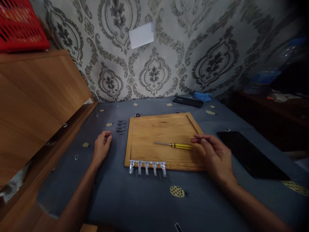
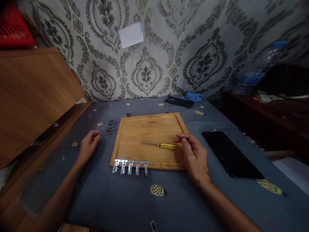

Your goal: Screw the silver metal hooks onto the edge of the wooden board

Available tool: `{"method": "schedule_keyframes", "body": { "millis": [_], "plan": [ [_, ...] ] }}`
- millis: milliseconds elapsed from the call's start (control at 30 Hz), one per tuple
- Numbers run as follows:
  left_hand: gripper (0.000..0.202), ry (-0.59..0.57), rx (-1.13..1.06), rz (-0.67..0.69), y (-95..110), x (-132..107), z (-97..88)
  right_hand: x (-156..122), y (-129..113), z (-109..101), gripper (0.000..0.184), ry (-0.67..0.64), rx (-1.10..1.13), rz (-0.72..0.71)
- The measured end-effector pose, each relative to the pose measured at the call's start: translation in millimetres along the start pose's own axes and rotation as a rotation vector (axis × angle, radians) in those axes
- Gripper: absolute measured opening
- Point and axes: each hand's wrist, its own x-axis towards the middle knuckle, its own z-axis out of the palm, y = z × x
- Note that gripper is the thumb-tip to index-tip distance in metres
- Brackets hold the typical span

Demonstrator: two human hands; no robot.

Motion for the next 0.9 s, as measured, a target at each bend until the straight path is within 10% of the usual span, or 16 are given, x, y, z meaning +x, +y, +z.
{"method": "schedule_keyframes", "body": {
  "millis": [900],
  "plan": [
    [0.027,-0.170,0.367,0.080,-9.5,23.5,20.6,-3.0,-1.4,0.8,0.021,-0.111,-0.050,-0.084]
  ]
}}
